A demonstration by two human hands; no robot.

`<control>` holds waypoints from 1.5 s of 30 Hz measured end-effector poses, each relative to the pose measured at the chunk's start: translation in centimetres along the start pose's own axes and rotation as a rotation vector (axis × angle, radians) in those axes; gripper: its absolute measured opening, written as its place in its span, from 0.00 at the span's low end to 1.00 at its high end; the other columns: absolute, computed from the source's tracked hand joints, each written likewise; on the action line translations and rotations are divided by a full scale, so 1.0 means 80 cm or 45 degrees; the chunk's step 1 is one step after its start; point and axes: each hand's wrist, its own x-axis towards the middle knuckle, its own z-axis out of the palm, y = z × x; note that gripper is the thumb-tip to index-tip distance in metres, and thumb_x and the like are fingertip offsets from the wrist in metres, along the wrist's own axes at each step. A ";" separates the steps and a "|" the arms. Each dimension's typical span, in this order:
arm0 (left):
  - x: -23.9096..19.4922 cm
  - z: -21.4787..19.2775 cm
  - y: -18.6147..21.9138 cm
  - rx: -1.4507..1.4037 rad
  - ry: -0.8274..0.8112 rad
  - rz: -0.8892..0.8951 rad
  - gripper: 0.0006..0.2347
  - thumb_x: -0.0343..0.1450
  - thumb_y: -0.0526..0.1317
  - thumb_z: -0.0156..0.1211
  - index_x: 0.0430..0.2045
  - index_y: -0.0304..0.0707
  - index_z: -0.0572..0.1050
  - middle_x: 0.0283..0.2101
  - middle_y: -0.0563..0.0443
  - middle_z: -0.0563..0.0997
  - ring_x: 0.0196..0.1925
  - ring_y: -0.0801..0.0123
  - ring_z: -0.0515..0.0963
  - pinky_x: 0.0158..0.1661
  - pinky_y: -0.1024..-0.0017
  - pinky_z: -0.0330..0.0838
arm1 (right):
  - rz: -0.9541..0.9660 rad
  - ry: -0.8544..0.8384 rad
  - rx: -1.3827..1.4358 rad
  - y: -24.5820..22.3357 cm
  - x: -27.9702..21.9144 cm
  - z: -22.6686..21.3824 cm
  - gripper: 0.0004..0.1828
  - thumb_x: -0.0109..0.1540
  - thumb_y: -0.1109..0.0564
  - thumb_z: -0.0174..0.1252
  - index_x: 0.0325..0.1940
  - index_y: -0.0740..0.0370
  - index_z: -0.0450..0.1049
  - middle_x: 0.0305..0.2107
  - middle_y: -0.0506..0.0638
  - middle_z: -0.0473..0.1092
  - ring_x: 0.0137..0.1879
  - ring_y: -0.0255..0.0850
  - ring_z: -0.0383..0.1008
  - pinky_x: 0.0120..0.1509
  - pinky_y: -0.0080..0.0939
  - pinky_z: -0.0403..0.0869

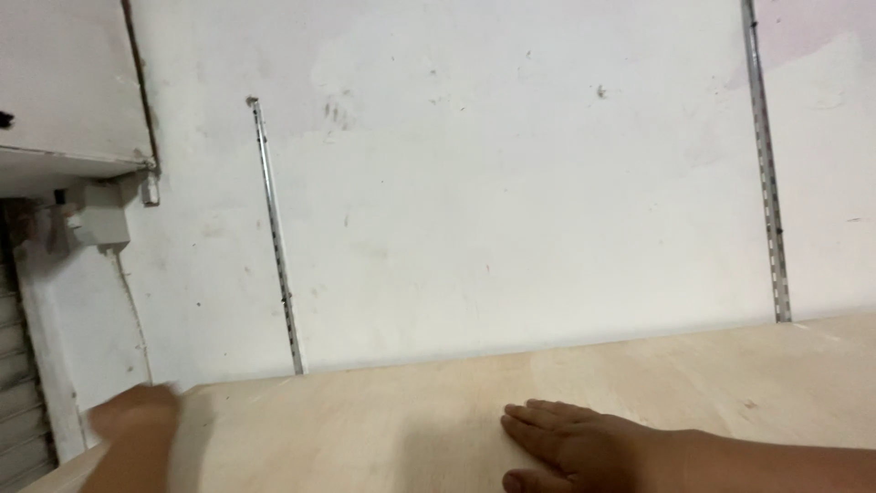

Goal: Cleaning a grocery store shelf by moving ice cream tubs to a freezer, wiping the shelf surface with a cloth, and then returning the items to the shelf.

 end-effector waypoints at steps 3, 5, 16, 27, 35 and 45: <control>-0.013 -0.019 -0.047 -0.014 0.193 -0.153 0.18 0.75 0.49 0.50 0.37 0.36 0.85 0.39 0.37 0.87 0.39 0.52 0.84 0.48 0.58 0.77 | 0.068 -0.008 0.076 -0.018 -0.015 -0.010 0.44 0.65 0.27 0.33 0.81 0.46 0.39 0.80 0.40 0.35 0.85 0.34 0.28 0.85 0.41 0.39; -0.032 -0.033 -0.071 -0.018 0.321 -0.277 0.17 0.75 0.48 0.50 0.36 0.36 0.86 0.39 0.37 0.87 0.40 0.51 0.85 0.48 0.57 0.77 | 0.038 0.013 0.071 -0.005 -0.005 -0.002 0.44 0.67 0.26 0.33 0.82 0.47 0.40 0.80 0.41 0.36 0.85 0.37 0.28 0.83 0.44 0.39; -0.023 0.008 -0.035 -0.117 -0.141 -0.222 0.16 0.68 0.51 0.64 0.30 0.37 0.87 0.31 0.40 0.87 0.37 0.56 0.82 0.44 0.61 0.77 | 0.000 0.079 0.108 -0.001 -0.011 0.000 0.43 0.69 0.26 0.38 0.83 0.47 0.45 0.81 0.41 0.39 0.85 0.38 0.31 0.82 0.46 0.42; -0.023 -0.001 -0.184 0.005 -0.017 -0.398 0.17 0.73 0.50 0.54 0.38 0.34 0.83 0.34 0.40 0.86 0.40 0.55 0.83 0.47 0.61 0.79 | -0.001 0.067 0.147 -0.002 -0.004 -0.001 0.44 0.69 0.26 0.38 0.83 0.48 0.45 0.80 0.42 0.40 0.85 0.39 0.31 0.81 0.48 0.41; -0.115 -0.030 -0.151 0.084 0.107 -0.552 0.18 0.77 0.49 0.48 0.44 0.32 0.79 0.36 0.40 0.85 0.41 0.55 0.84 0.48 0.60 0.80 | -0.020 0.021 0.050 -0.007 0.002 -0.001 0.41 0.69 0.26 0.35 0.84 0.37 0.43 0.81 0.39 0.35 0.85 0.40 0.27 0.82 0.51 0.37; -0.225 0.022 0.030 -1.621 0.339 -0.218 0.18 0.71 0.36 0.51 0.55 0.29 0.76 0.39 0.31 0.88 0.43 0.53 0.89 0.45 0.56 0.81 | -0.210 0.153 -0.013 -0.019 -0.021 -0.003 0.39 0.71 0.29 0.33 0.82 0.45 0.48 0.79 0.50 0.42 0.83 0.49 0.36 0.81 0.54 0.42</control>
